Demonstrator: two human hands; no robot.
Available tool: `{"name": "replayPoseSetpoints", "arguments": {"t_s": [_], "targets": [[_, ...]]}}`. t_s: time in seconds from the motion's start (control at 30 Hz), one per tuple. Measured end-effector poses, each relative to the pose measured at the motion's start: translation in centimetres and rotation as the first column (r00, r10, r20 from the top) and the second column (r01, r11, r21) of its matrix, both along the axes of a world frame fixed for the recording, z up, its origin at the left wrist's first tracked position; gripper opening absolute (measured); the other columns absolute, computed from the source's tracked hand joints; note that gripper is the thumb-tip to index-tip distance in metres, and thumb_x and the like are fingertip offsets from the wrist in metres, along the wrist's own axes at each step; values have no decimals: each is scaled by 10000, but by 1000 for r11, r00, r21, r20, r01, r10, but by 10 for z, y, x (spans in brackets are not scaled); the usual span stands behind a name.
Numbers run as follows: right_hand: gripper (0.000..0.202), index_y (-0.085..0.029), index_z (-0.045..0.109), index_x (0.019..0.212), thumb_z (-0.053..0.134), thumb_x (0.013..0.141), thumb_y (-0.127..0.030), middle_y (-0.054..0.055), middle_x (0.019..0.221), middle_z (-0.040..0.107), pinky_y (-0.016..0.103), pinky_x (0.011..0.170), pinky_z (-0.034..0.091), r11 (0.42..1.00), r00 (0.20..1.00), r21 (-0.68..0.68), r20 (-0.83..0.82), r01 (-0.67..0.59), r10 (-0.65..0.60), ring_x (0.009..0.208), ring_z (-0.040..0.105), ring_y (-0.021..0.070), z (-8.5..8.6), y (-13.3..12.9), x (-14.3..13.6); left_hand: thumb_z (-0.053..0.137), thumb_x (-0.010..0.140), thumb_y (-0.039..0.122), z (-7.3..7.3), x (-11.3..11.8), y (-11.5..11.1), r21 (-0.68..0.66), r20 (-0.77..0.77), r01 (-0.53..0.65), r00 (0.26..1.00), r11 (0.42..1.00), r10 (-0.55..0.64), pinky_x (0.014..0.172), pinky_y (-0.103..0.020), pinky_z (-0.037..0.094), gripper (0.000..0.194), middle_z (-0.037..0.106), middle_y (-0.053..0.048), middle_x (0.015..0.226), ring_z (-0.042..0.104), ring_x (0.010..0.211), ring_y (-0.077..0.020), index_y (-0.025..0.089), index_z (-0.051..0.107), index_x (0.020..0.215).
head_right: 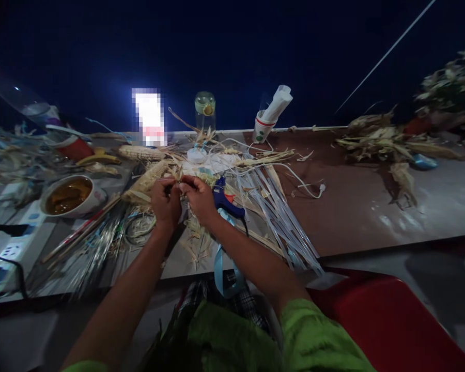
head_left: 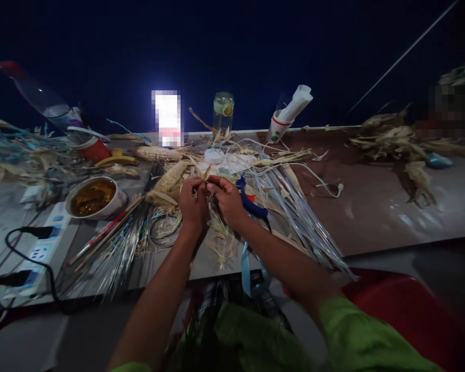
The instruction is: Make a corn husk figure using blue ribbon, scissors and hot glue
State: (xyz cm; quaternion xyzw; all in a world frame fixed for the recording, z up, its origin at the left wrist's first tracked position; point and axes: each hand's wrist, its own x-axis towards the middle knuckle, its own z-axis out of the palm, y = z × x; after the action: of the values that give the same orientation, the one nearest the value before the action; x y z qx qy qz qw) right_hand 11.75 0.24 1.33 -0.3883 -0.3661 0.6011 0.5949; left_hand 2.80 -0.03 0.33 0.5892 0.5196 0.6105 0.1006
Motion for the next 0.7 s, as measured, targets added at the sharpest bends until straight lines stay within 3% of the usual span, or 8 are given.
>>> {"name": "replayPoseSetpoints", "arguments": {"t_s": [0.2, 0.33, 0.5, 0.6, 0.7], "targets": [[178, -179, 547, 716, 652, 643, -303, -52, 657, 545, 219, 655, 419, 997, 987, 26, 140, 70, -73, 631, 481, 82, 6, 2, 5, 541, 790, 219, -2, 2, -1, -12, -16, 106, 994, 994, -106, 848, -327, 426, 93, 614, -63, 881, 565, 888, -171, 157, 580, 848], [181, -176, 538, 689, 643, 655, -320, -54, 630, 522, 218, 640, 411, 996, 976, 57, 204, 69, -79, 617, 469, 83, 6, 6, 13, 563, 782, 239, 1, 2, -2, -104, 159, 250, 960, 963, -232, 848, -318, 435, 145, 622, -60, 911, 571, 898, -165, 160, 606, 896], [179, -175, 562, 689, 620, 685, -345, -41, 640, 539, 225, 624, 412, 986, 947, 154, 306, 57, -102, 618, 479, 94, 4, 9, 18, 582, 775, 309, -1, -2, 2, -195, 539, 453, 791, 870, -291, 725, -264, 474, 171, 617, -24, 824, 577, 732, -119, 168, 624, 863], [150, -174, 577, 674, 601, 707, -318, -26, 655, 548, 234, 639, 413, 971, 903, 234, 403, 55, -149, 640, 489, 104, 3, 9, 17, 644, 722, 287, -3, -3, 6, -184, 649, 509, 705, 841, -285, 665, -228, 469, 165, 598, 1, 766, 553, 646, -88, 170, 618, 835], [109, -179, 596, 679, 585, 725, -278, -13, 689, 559, 248, 683, 420, 945, 858, 322, 467, 58, -212, 685, 511, 115, 2, 9, 18, 670, 696, 262, -3, -3, 8, -177, 682, 547, 667, 818, -299, 628, -217, 457, 181, 601, 7, 747, 543, 606, -76, 170, 621, 843]]}}
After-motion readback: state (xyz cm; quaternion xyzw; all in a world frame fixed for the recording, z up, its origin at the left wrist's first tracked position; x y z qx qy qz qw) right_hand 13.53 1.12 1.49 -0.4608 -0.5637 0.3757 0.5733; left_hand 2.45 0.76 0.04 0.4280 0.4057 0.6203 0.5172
